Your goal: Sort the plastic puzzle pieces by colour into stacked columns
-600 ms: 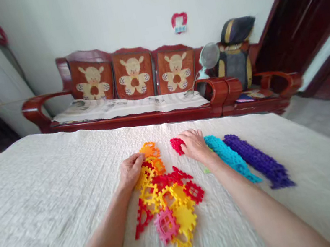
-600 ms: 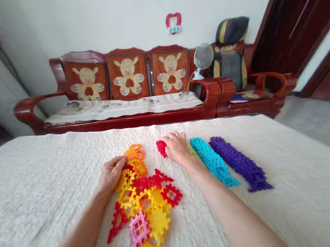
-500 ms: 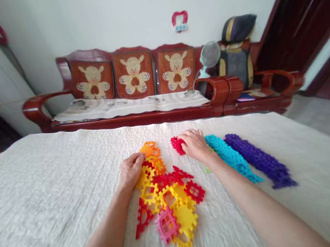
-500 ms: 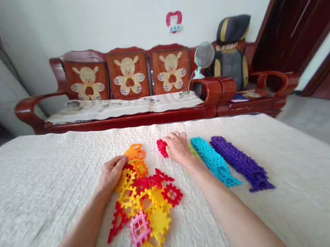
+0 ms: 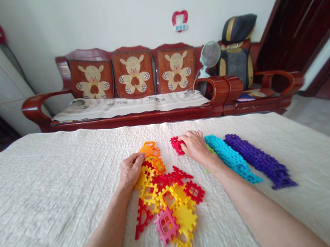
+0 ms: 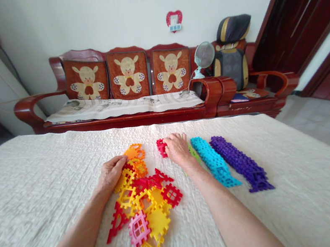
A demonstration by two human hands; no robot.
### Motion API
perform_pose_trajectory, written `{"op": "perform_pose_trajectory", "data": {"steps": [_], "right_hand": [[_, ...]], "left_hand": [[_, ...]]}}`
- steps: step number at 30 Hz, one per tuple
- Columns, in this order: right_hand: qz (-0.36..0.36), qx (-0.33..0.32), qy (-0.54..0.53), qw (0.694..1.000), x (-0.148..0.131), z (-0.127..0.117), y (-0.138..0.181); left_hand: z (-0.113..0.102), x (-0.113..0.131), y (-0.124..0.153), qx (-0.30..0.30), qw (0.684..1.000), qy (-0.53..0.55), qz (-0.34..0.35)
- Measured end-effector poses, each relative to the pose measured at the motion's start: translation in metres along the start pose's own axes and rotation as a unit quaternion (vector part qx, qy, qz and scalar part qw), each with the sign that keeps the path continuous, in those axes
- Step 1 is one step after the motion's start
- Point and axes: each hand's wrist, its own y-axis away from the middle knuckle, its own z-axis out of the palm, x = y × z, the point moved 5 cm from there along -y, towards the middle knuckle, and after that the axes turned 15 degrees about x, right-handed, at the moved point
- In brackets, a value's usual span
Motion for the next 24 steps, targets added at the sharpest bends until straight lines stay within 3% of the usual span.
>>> {"op": "perform_pose_trajectory", "data": {"steps": [3, 9, 13, 17, 24], "right_hand": [[0.015, 0.023, -0.044, 0.999, 0.008, -0.012, -0.008], [0.081, 0.148, -0.198, 0.966, 0.028, -0.055, -0.012], [0.086, 0.079, -0.292, 0.949, -0.003, -0.051, 0.019], [0.071, 0.011, -0.316, 0.946, -0.037, -0.035, 0.053], [0.071, -0.048, -0.390, 0.917, -0.036, -0.031, 0.069]], "left_hand": [[0.000, -0.001, 0.000, 0.000, 1.000, 0.002, 0.004], [0.001, -0.002, -0.001, 0.003, 1.000, 0.010, -0.005], [0.001, -0.004, -0.001, 0.003, 1.000, 0.007, 0.002], [0.001, -0.003, 0.000, 0.006, 1.000, 0.014, -0.002], [0.000, 0.001, 0.000, 0.015, 1.000, 0.005, -0.001]]}}
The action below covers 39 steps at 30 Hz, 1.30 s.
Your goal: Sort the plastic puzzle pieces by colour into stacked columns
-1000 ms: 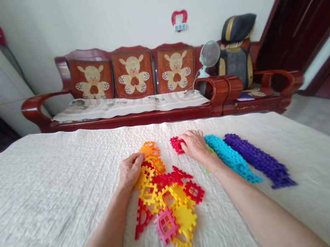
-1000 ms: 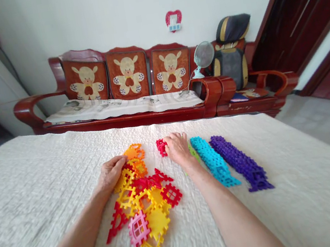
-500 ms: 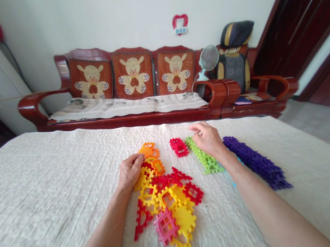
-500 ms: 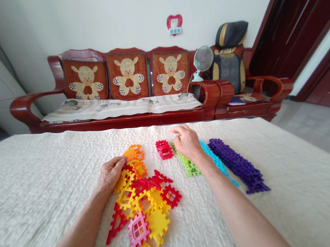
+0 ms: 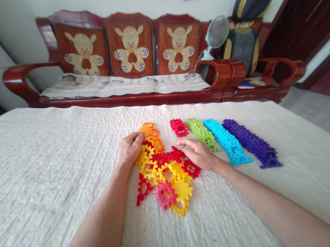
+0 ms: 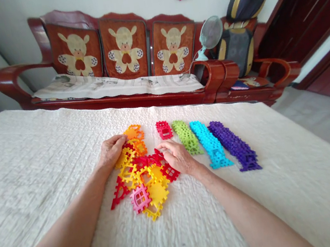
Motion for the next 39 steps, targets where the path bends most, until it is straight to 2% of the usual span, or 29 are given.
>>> {"op": "perform_pose_trajectory", "data": {"steps": [2, 6, 8, 11, 15, 20, 26, 31, 35, 39], "right_hand": [[0.014, -0.049, -0.023, 0.998, -0.002, -0.005, -0.001], [0.044, -0.217, -0.033, 0.975, -0.012, -0.017, -0.001], [0.040, -0.265, -0.005, 0.963, -0.019, -0.027, -0.001], [0.012, -0.299, 0.077, 0.951, -0.029, -0.037, 0.003], [-0.024, -0.288, 0.173, 0.942, -0.041, -0.033, 0.014], [-0.025, -0.288, 0.225, 0.930, -0.051, -0.017, 0.024], [-0.044, -0.268, 0.198, 0.942, -0.056, -0.024, 0.017], [-0.059, -0.211, 0.196, 0.956, -0.056, -0.031, 0.004], [-0.017, -0.164, 0.131, 0.978, -0.045, -0.028, -0.003], [0.037, -0.134, 0.100, 0.985, -0.021, -0.018, -0.003]], "left_hand": [[0.000, -0.001, 0.000, 0.000, 1.000, -0.005, -0.002], [0.000, 0.001, 0.001, 0.000, 1.000, -0.007, 0.001], [-0.001, 0.002, 0.001, 0.000, 1.000, -0.010, -0.002], [0.000, 0.001, 0.001, -0.002, 1.000, -0.017, -0.006], [0.000, 0.000, 0.000, 0.001, 1.000, -0.014, -0.002], [0.000, 0.001, 0.001, -0.003, 1.000, -0.020, -0.003], [-0.001, 0.004, 0.002, -0.008, 1.000, -0.020, 0.001], [-0.001, 0.004, 0.002, -0.008, 1.000, -0.013, 0.003], [0.000, 0.001, 0.001, -0.006, 1.000, -0.014, 0.001], [0.001, -0.002, 0.000, -0.005, 1.000, -0.010, -0.004]]}}
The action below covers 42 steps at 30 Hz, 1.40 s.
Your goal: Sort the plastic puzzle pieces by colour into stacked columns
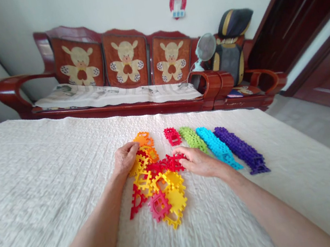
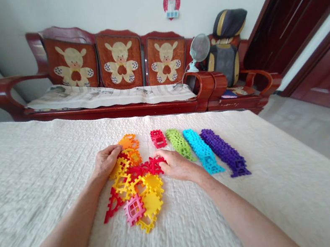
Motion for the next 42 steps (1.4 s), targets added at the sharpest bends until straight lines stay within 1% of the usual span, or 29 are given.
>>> {"op": "perform_pose_trajectory", "data": {"steps": [3, 7, 10, 15, 19, 23, 26, 28, 30, 32, 36, 42], "right_hand": [[0.001, 0.016, 0.000, 1.000, 0.009, 0.007, 0.000], [-0.044, 0.016, 0.028, 0.999, 0.005, 0.009, 0.003], [-0.073, 0.002, 0.058, 0.996, -0.005, 0.008, 0.009], [-0.101, -0.026, 0.090, 0.991, -0.017, 0.010, 0.016], [-0.111, -0.038, 0.102, 0.988, -0.020, 0.009, 0.016], [-0.109, -0.049, 0.095, 0.988, -0.017, 0.001, 0.015], [-0.096, -0.020, 0.104, 0.990, -0.009, -0.009, 0.009], [-0.086, 0.033, 0.130, 0.987, -0.001, -0.016, -0.001], [-0.085, 0.087, 0.178, 0.976, 0.008, -0.018, -0.014], [-0.092, 0.118, 0.235, 0.961, 0.016, -0.016, -0.029], [-0.092, 0.129, 0.313, 0.937, 0.026, -0.006, -0.050], [-0.068, 0.130, 0.349, 0.925, 0.032, -0.003, -0.053]], "left_hand": [[0.000, 0.001, 0.000, -0.001, 1.000, 0.002, -0.002], [-0.001, 0.003, 0.001, -0.002, 1.000, 0.003, 0.004], [0.000, 0.002, 0.001, -0.003, 1.000, 0.002, 0.000], [-0.001, 0.002, 0.001, -0.002, 1.000, 0.009, -0.001], [-0.001, 0.005, 0.002, -0.001, 1.000, 0.004, 0.003], [-0.002, 0.007, 0.003, -0.001, 1.000, 0.000, 0.004], [-0.001, 0.007, 0.002, 0.000, 1.000, -0.002, 0.008], [-0.001, 0.005, 0.002, -0.001, 1.000, -0.002, 0.010], [0.000, 0.003, 0.001, -0.003, 1.000, 0.001, 0.012], [0.001, 0.001, 0.001, -0.003, 1.000, 0.007, 0.012], [0.001, 0.001, 0.001, -0.006, 1.000, 0.008, 0.013], [0.000, 0.003, 0.001, -0.008, 1.000, 0.005, 0.019]]}}
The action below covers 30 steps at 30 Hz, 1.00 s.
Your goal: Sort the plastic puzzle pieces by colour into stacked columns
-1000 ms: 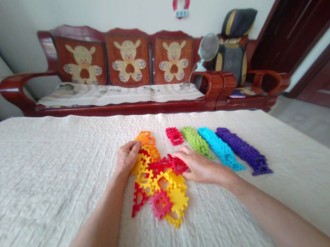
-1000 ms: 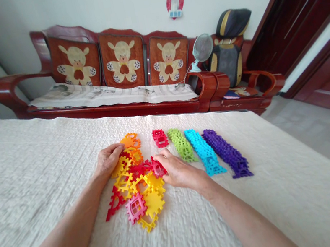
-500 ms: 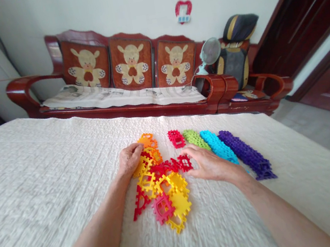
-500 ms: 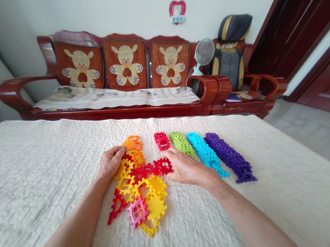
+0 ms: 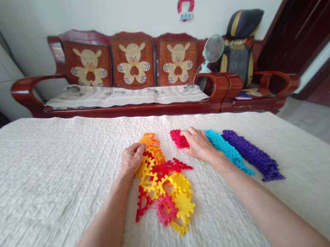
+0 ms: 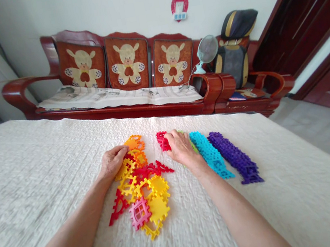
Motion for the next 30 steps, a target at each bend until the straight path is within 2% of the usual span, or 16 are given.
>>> {"op": "perform_pose_trajectory", "data": {"steps": [11, 15, 18, 21, 24, 30], "right_hand": [[-0.014, 0.015, -0.020, 1.000, 0.006, 0.011, 0.002], [-0.016, 0.028, -0.041, 0.999, 0.006, 0.005, 0.003], [-0.032, 0.043, -0.108, 0.993, -0.006, -0.005, 0.005], [-0.066, 0.002, -0.207, 0.976, -0.029, -0.010, 0.009], [-0.086, -0.044, -0.253, 0.963, -0.050, -0.011, 0.015], [-0.078, -0.120, -0.295, 0.945, -0.062, -0.009, 0.025]], "left_hand": [[-0.001, 0.003, 0.000, 0.007, 1.000, -0.019, 0.011], [-0.001, 0.004, 0.000, 0.008, 1.000, -0.021, 0.011], [-0.001, 0.004, 0.000, 0.006, 1.000, -0.017, 0.018], [-0.001, 0.004, 0.000, 0.006, 1.000, -0.015, 0.021], [-0.001, 0.004, 0.001, 0.004, 1.000, -0.015, 0.023], [0.000, 0.004, 0.000, 0.006, 1.000, -0.009, 0.017]]}}
